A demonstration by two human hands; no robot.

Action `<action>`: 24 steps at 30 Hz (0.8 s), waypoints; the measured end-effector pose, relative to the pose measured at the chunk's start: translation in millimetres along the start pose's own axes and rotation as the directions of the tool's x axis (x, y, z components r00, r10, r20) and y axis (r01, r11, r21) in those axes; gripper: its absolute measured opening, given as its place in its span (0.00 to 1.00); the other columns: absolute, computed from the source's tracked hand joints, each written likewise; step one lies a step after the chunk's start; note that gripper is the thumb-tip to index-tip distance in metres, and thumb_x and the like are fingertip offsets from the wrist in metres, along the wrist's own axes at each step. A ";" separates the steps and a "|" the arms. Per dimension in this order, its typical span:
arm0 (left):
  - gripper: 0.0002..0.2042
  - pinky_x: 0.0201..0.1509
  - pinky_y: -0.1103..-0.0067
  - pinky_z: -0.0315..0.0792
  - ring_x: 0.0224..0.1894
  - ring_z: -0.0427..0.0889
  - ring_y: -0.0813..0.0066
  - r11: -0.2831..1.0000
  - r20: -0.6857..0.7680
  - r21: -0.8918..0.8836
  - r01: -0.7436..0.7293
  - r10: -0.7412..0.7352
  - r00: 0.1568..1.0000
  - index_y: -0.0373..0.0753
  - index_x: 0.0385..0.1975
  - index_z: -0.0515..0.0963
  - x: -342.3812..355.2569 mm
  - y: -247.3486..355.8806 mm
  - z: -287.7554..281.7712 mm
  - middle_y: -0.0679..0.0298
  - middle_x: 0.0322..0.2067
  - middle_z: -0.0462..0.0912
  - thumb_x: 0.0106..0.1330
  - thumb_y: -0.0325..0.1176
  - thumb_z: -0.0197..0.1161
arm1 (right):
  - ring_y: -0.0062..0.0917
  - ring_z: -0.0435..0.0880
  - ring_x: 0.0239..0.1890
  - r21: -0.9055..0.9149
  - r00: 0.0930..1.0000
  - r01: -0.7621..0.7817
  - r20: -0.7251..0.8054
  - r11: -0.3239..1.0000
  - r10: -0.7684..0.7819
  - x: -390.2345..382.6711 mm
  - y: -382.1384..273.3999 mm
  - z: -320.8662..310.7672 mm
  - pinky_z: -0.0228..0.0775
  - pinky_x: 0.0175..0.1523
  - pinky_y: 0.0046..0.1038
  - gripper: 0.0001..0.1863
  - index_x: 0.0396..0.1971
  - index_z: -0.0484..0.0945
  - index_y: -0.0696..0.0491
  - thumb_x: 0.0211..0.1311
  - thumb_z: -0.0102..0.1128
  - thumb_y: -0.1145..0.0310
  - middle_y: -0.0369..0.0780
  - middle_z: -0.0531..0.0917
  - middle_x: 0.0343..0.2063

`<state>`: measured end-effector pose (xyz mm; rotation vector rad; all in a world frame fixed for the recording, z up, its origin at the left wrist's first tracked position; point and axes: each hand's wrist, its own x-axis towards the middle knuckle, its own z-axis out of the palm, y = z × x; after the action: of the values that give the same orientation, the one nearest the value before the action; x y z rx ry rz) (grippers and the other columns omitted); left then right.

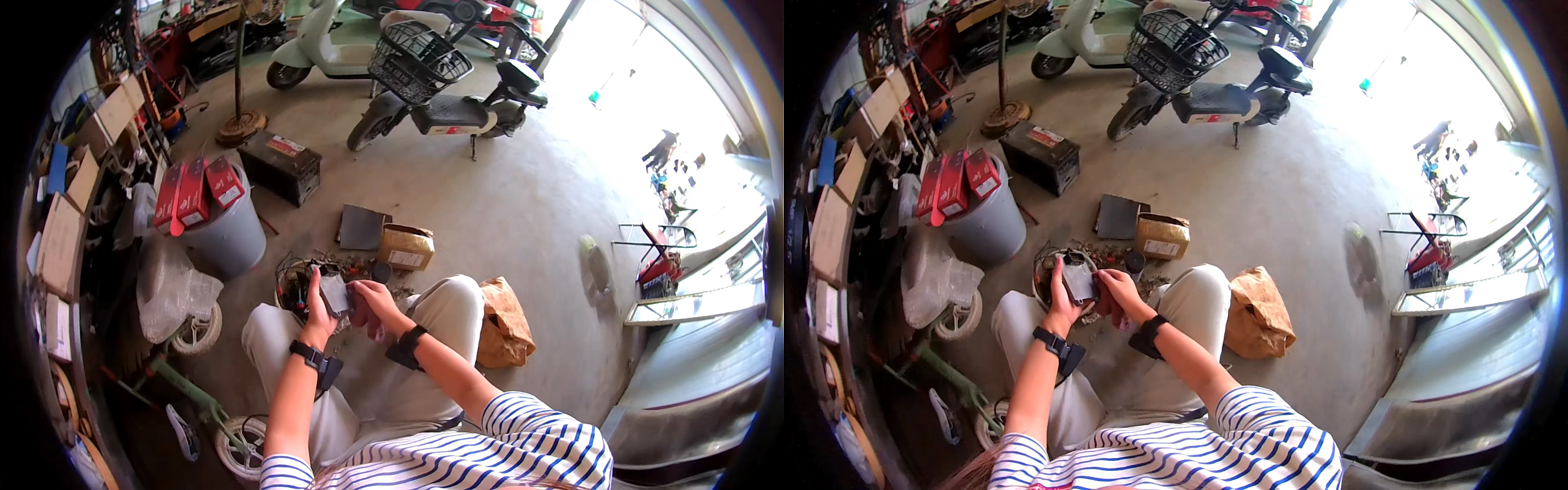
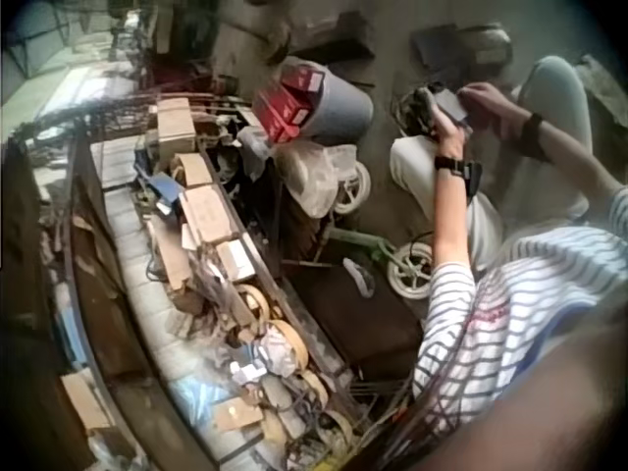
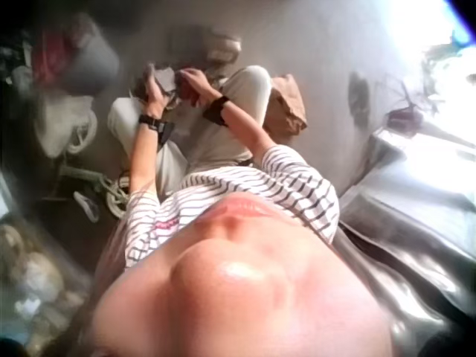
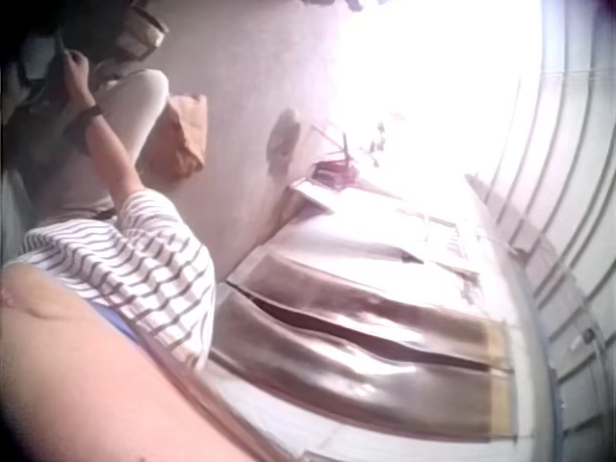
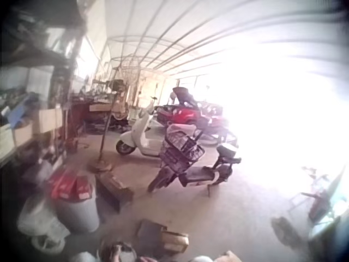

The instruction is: The person sits on the floor and wipes an electronic component with a cloth before using a small metal tool to manipulate internal parts of the circuitry.

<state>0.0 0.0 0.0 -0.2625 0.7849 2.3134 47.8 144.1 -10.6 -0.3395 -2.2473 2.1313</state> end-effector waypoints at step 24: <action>0.36 0.45 0.74 0.70 0.41 0.76 0.66 0.960 -0.078 0.213 0.179 -0.166 0.983 0.36 0.40 0.75 -7.1 -7.0 -10.6 0.57 0.39 0.77 0.53 0.68 0.47 | 0.16 0.74 0.37 0.342 0.932 -0.093 0.360 0.935 -0.039 -35.5 -34.9 11.0 0.69 0.41 0.19 0.16 0.47 0.74 0.59 0.61 0.52 0.66 0.36 0.79 0.36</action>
<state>9.7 -6.0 -9.0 -0.2897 0.9984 2.0435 75.8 125.6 27.9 0.0435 -1.9452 2.7418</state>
